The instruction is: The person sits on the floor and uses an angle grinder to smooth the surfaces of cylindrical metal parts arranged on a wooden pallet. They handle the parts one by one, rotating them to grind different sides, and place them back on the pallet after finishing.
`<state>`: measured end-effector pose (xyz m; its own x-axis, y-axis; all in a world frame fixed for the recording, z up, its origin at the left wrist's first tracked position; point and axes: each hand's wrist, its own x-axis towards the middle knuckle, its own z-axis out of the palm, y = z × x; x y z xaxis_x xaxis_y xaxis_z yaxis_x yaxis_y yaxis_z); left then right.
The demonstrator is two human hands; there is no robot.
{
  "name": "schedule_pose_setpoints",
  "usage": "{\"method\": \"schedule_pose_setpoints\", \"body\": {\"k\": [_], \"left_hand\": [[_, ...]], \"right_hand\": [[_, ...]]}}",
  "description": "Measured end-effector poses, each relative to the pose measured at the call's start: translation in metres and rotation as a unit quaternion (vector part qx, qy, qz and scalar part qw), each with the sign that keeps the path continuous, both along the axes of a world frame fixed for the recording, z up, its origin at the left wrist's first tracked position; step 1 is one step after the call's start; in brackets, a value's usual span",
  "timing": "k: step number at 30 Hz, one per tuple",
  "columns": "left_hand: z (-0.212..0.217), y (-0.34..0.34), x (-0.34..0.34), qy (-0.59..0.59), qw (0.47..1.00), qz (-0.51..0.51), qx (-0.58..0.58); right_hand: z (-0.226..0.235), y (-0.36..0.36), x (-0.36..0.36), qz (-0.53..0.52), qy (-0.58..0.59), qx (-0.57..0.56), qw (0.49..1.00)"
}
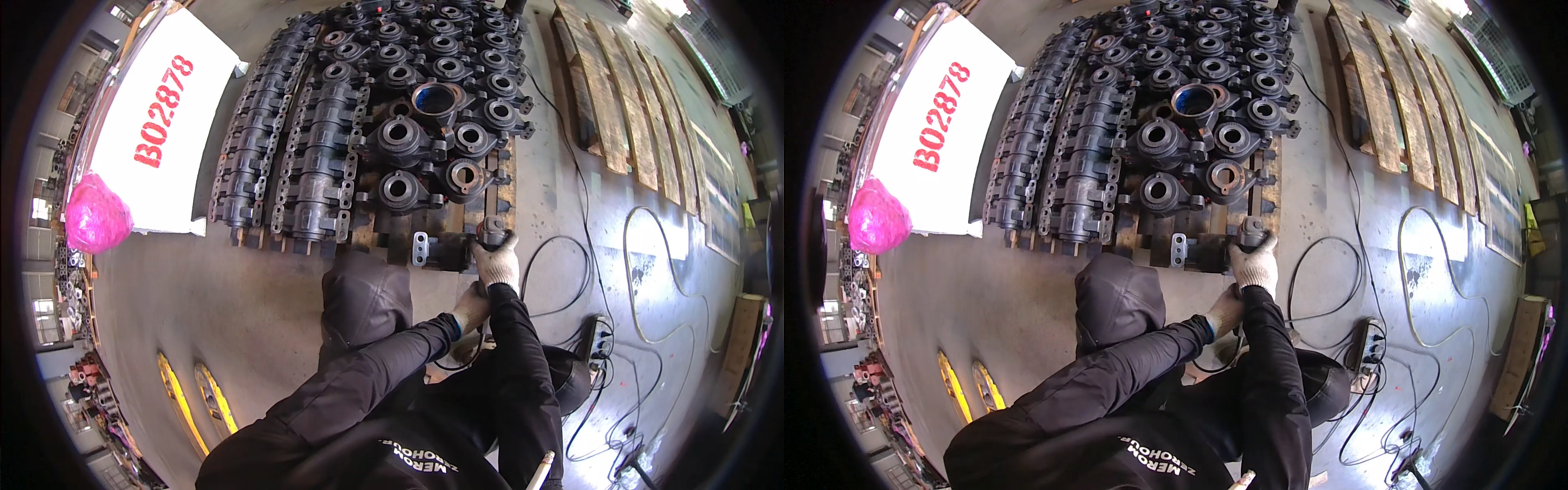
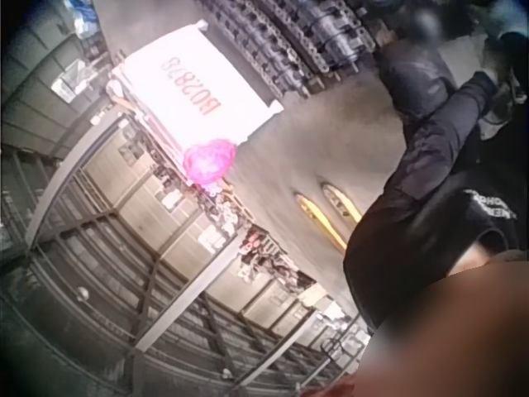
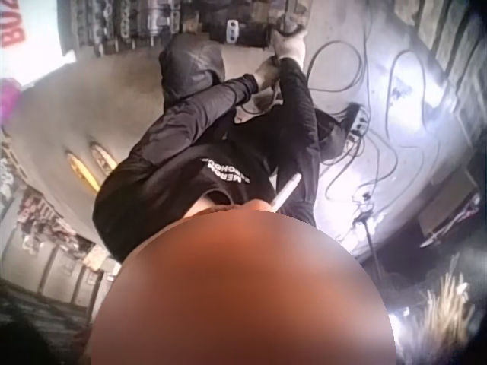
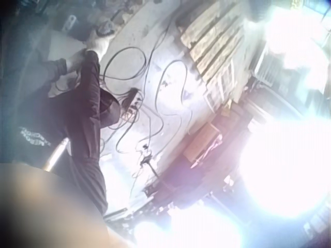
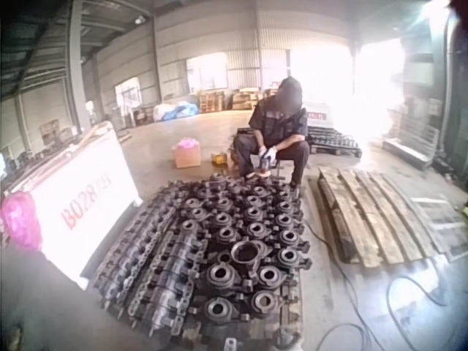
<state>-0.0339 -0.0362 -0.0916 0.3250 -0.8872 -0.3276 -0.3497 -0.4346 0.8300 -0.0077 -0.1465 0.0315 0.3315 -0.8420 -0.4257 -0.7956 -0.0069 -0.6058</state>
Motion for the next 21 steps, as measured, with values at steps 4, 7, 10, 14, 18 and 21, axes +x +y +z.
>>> {"method": "schedule_pose_setpoints", "body": {"k": [4, 7, 10, 14, 18, 21], "left_hand": [[0.033, 0.001, 0.003, -0.229, 0.956, -0.169, 0.075], [0.058, 0.011, 0.002, -0.026, 0.998, 0.024, 0.044], [0.071, 0.022, 0.004, 0.141, 0.978, 0.156, 0.013], [0.084, 0.021, 0.008, -0.056, 0.994, -0.077, 0.052], [0.066, 0.026, 0.009, 0.014, 0.999, -0.017, -0.024], [0.136, 0.031, 0.003, 0.178, 0.983, 0.037, -0.022]], "right_hand": [[-0.001, 0.004, -0.005, -0.005, -0.015, -0.009, 1.000], [0.009, 0.011, -0.006, -0.005, -0.044, -0.009, 0.999], [0.015, 0.020, -0.007, -0.009, -0.081, 0.003, 0.997], [0.037, 0.029, -0.022, -0.046, -0.116, 0.020, 0.992], [0.066, 0.027, -0.032, -0.070, -0.184, -0.014, 0.980], [0.080, 0.007, -0.065, -0.120, -0.276, -0.015, 0.953]]}}
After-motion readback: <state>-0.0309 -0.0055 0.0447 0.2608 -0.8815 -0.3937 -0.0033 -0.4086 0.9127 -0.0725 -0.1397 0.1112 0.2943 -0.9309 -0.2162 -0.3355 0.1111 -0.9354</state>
